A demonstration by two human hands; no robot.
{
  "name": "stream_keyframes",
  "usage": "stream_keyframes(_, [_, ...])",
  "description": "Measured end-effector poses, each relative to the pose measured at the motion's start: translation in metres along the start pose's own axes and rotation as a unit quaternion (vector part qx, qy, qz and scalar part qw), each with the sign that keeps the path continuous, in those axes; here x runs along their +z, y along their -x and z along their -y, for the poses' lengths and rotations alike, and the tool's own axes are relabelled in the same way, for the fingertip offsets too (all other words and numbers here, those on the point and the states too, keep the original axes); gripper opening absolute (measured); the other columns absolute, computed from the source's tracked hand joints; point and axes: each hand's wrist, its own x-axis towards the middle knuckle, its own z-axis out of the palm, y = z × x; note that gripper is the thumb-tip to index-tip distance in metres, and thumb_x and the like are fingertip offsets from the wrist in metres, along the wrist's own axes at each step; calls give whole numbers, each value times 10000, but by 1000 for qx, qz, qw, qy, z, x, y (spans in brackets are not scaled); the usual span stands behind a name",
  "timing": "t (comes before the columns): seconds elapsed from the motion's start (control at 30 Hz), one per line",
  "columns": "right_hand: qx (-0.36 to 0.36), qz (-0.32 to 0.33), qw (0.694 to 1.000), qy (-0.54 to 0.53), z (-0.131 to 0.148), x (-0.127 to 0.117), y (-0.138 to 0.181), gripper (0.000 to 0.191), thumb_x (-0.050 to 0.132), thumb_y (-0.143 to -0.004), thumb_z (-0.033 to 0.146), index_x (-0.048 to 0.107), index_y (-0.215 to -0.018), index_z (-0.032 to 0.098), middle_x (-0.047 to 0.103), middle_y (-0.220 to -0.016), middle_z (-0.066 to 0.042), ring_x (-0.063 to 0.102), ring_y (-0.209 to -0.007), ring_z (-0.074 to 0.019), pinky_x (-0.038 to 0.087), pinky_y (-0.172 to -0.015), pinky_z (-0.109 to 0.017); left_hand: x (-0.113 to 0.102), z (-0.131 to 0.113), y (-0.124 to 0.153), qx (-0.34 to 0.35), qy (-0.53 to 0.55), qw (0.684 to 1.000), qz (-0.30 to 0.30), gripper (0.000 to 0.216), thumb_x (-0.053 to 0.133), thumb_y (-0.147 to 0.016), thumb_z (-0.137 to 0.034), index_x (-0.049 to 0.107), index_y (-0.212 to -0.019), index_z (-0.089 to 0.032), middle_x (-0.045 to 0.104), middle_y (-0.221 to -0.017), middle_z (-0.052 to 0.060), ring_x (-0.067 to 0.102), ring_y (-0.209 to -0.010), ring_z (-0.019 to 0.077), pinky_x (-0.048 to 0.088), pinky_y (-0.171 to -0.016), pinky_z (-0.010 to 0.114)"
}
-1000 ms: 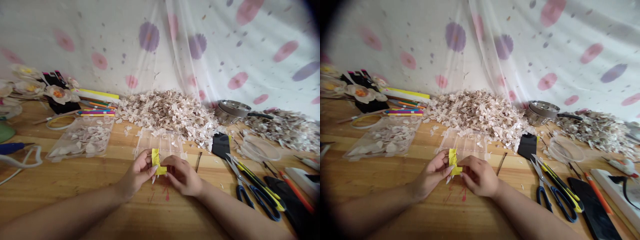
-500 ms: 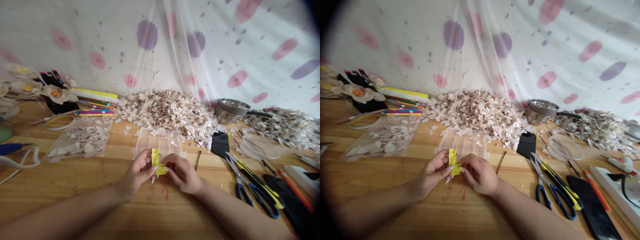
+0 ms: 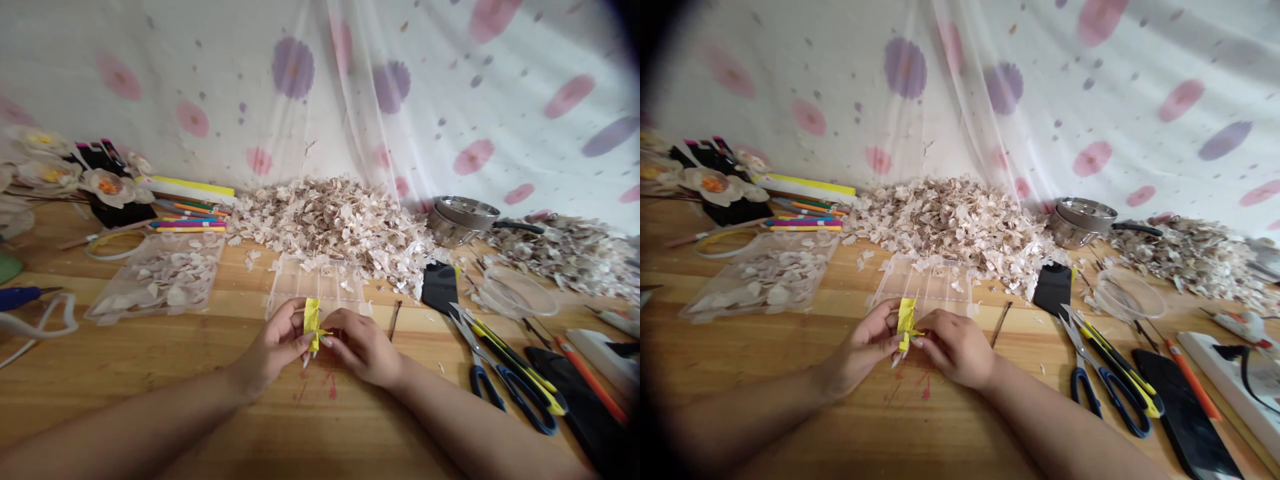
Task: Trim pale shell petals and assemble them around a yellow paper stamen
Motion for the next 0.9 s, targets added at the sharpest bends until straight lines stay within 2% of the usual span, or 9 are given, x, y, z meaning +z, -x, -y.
stream_keyframes(0.2, [4,8,1000,-23,-2,2,2,118,437,-894,171,552,-917,165,609,-798,-73,568,-727,-161,472,-656,-287,2,-1,-1,-11,-13,1000,-2,365,637,-805,-244,454,-1119,-209,593,-817,16,526,-652,112,426,-542,198])
stream_keyframes(0.3, [54,-1,997,-58,-1,3,1,158,423,-907,199,558,-836,158,587,-731,-49,538,-657,-136,453,-613,-258,2,1,2,-6,-69,998,-5,361,599,-830,-274,426,-1140,-210,624,-916,55,548,-704,141,437,-560,224])
stream_keyframes(0.37, [105,-21,990,-88,0,5,1,205,429,-916,240,554,-778,157,562,-672,-22,504,-595,-114,427,-561,-229,2,3,5,14,-143,989,-29,358,569,-849,-277,416,-1165,-208,637,-946,70,573,-773,171,455,-639,267])
stream_keyframes(0.5, [159,-45,979,-121,0,7,-1,246,456,-910,294,554,-735,152,526,-608,10,455,-536,-90,381,-503,-200,0,3,12,65,-329,940,-69,312,553,-852,-231,491,-1157,-227,637,-1037,75,597,-932,215,439,-818,328])
stream_keyframes(0.6, [163,-39,979,-115,-1,7,-2,256,463,-905,295,550,-711,152,524,-599,12,455,-536,-91,382,-509,-199,-1,0,13,118,-448,884,-65,233,555,-842,-201,584,-1068,-249,665,-980,58,612,-885,214,440,-805,331])
stream_keyframes(0.67, [159,-35,981,-110,-1,7,-2,260,457,-908,299,548,-711,154,531,-600,10,462,-537,-94,387,-510,-200,-2,-2,12,143,-489,858,-67,184,563,-832,-190,628,-995,-244,681,-917,56,614,-842,213,444,-779,330])
stream_keyframes(0.73, [148,-31,983,-108,-1,7,-1,242,452,-911,290,549,-735,156,545,-619,3,475,-548,-97,394,-518,-201,-3,-2,10,135,-482,863,-74,145,562,-834,-197,637,-954,-230,679,-897,56,615,-829,205,455,-763,321])
stream_keyframes(0.9, [102,-32,991,-80,-1,6,3,179,441,-909,240,536,-778,164,553,-667,-11,497,-583,-110,417,-559,-219,2,-1,7,59,-332,936,-105,140,562,-844,-269,554,-971,-213,628,-824,19,592,-726,151,474,-666,261])
